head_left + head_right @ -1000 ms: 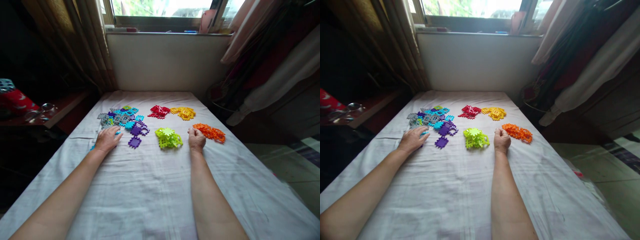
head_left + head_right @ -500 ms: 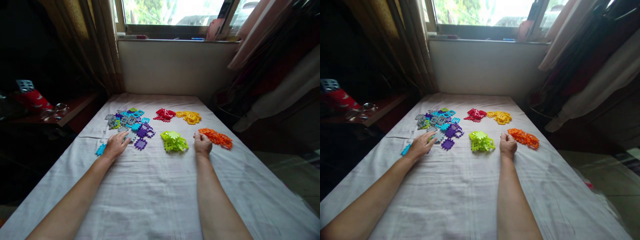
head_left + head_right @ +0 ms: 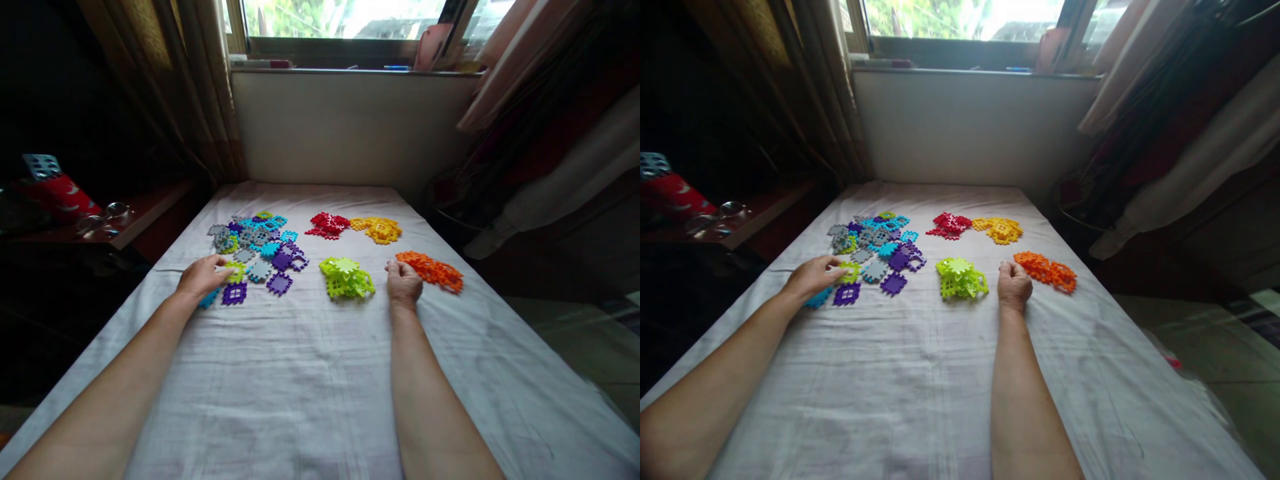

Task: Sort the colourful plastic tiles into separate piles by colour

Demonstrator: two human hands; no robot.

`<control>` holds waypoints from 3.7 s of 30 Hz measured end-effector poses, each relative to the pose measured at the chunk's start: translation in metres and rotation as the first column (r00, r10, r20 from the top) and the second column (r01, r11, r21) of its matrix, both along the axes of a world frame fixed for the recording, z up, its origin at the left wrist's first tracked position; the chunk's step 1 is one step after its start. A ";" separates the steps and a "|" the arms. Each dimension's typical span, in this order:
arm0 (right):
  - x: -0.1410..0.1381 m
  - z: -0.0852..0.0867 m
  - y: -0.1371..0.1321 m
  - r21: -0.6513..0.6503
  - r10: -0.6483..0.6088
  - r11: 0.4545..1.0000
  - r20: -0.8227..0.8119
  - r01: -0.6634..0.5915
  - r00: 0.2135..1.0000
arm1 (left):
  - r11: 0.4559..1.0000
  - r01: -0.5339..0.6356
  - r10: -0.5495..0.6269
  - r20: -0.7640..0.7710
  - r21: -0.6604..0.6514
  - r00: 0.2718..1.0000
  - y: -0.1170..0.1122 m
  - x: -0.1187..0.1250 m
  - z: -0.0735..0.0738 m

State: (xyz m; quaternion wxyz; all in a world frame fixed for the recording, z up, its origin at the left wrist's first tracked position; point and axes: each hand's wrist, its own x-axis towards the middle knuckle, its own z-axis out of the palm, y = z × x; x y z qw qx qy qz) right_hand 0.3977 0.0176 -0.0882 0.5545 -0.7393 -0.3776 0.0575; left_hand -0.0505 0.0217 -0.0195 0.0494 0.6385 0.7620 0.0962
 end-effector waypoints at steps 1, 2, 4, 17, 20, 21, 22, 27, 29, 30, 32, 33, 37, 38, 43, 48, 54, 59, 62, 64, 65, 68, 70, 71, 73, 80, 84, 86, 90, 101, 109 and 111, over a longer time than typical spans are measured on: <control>0.000 0.000 0.000 0.005 -0.002 1.000 -0.001 0.002 1.000 | 0.999 -0.033 0.032 0.048 0.025 0.998 -0.001 -0.001 0.003; 0.000 0.000 0.000 0.011 -0.005 1.000 -0.002 0.005 1.000 | 0.997 -0.053 0.047 0.108 0.057 0.993 -0.001 0.000 0.006; -0.001 0.000 0.000 0.016 -0.013 1.000 -0.002 0.013 1.000 | 0.989 -0.056 0.016 0.282 0.135 0.959 -0.001 0.009 0.010; -0.003 0.002 0.000 0.010 -0.003 1.000 -0.024 0.003 1.000 | 0.928 0.352 -0.340 0.664 0.122 0.666 0.008 0.181 -0.026; -0.002 0.000 0.001 0.022 0.001 1.000 -0.022 -0.001 1.000 | 0.928 0.350 -0.349 0.621 0.127 0.702 0.013 0.188 -0.031; -0.002 -0.001 0.001 0.025 0.004 1.000 -0.023 -0.004 1.000 | 0.929 0.344 -0.353 0.598 0.133 0.720 0.015 0.186 -0.030; -0.002 -0.001 0.001 0.028 0.006 1.000 -0.024 -0.005 1.000 | 0.931 0.336 -0.355 0.571 0.143 0.740 0.017 0.182 -0.028; -0.003 -0.003 0.000 0.041 0.000 0.999 -0.008 0.000 1.000 | 0.955 0.232 -0.286 0.379 0.182 0.880 0.034 0.120 -0.008; -0.003 -0.003 0.000 0.038 -0.006 0.999 0.003 0.006 1.000 | 0.969 0.159 -0.206 0.265 0.189 0.942 0.042 0.083 -0.002; -0.003 -0.003 0.000 0.034 -0.007 0.999 0.007 0.007 1.000 | 0.972 0.139 -0.163 0.115 0.190 0.980 0.047 0.065 0.000; -0.003 -0.002 0.000 0.024 -0.003 1.000 0.011 0.003 1.000 | 0.982 0.109 -0.092 -0.114 0.152 0.989 0.054 0.033 0.000; -0.003 -0.002 0.000 0.020 0.000 1.000 0.010 0.000 1.000 | 0.987 0.103 -0.079 -0.183 0.122 0.980 0.058 0.021 0.000; -0.003 -0.003 0.001 0.009 -0.001 1.000 0.008 0.001 1.000 | 0.994 0.105 -0.098 -0.302 0.008 0.948 0.072 -0.005 -0.002; -0.003 -0.004 0.001 0.009 -0.001 1.000 0.007 0.001 1.000 | 0.994 0.109 -0.106 -0.310 -0.007 0.945 0.075 -0.007 -0.002; -0.002 -0.007 0.002 0.010 -0.004 1.000 0.003 0.004 1.000 | 0.995 0.100 -0.104 -0.310 -0.029 0.945 0.084 -0.005 0.002; -0.002 -0.007 0.002 0.021 -0.003 1.000 -0.001 0.003 1.000 | 0.979 0.198 -0.180 -0.258 0.044 0.949 0.072 0.002 0.004; -0.002 -0.005 0.001 0.007 0.006 1.000 0.006 -0.006 1.000 | 0.946 0.302 -0.316 0.135 0.116 0.939 0.057 0.033 0.011; -0.003 -0.004 0.000 -0.002 0.009 1.000 0.007 -0.009 1.000 | 0.947 0.300 -0.291 0.700 0.114 0.652 0.054 0.076 0.013; -0.003 -0.004 0.000 -0.005 0.009 1.000 0.009 -0.009 1.000 | 0.933 0.338 -0.294 0.805 0.124 0.516 0.049 0.101 0.009; -0.003 -0.004 0.001 -0.004 0.006 1.000 0.010 -0.006 1.000 | 0.905 0.402 -0.339 0.808 0.139 0.483 0.043 0.117 0.005; -0.003 -0.004 0.001 -0.005 0.004 1.000 0.011 -0.004 1.000 | 0.885 0.442 -0.374 0.789 0.147 0.487 0.039 0.125 0.002; -0.004 -0.003 0.000 -0.020 0.003 1.000 0.008 -0.003 1.000 | 0.808 0.563 -0.514 0.676 0.174 0.529 0.025 0.149 -0.006; -0.005 -0.001 -0.001 -0.043 -0.001 0.999 0.007 0.001 1.000 | 0.751 0.632 -0.601 0.597 0.192 0.532 0.017 0.162 -0.010; -0.006 0.000 -0.002 -0.054 -0.003 0.999 0.009 0.003 1.000 | 0.722 0.662 -0.639 0.563 0.202 0.525 0.016 0.166 -0.011; -0.006 0.001 -0.003 -0.069 -0.006 0.998 0.017 0.007 1.000 | 0.678 0.704 -0.696 0.492 0.212 0.523 0.021 0.167 -0.010; -0.007 -0.001 -0.005 -0.062 0.005 0.998 0.034 -0.003 0.999 | 0.899 0.410 -0.422 0.055 0.150 0.905 0.132 0.103 0.010; -0.008 -0.002 -0.006 -0.086 0.000 0.996 0.021 0.002 1.000 | 0.972 0.220 -0.219 -0.023 0.086 0.975 0.197 0.064 0.013; -0.009 -0.002 -0.007 -0.088 -0.001 0.996 0.032 0.004 0.999 | 0.984 0.173 -0.171 -0.049 0.044 0.984 0.217 0.056 0.009; -0.009 -0.003 -0.008 -0.097 0.002 0.995 0.059 0.003 0.998 | 0.992 0.126 -0.128 -0.088 -0.027 0.988 0.237 0.055 0.001; -0.009 -0.003 -0.006 -0.100 0.009 0.995 0.061 -0.003 0.998 | 0.957 0.273 -0.272 -0.027 0.099 0.962 0.196 0.077 0.024; -0.010 -0.002 -0.003 -0.090 0.030 0.996 0.054 -0.025 0.998 | 0.762 0.567 -0.642 0.250 0.312 0.725 0.063 0.153 0.001; -0.010 -0.001 -0.002 -0.088 0.036 0.996 0.046 -0.032 0.998 | 0.765 0.561 -0.642 0.307 0.316 0.703 0.035 0.169 -0.012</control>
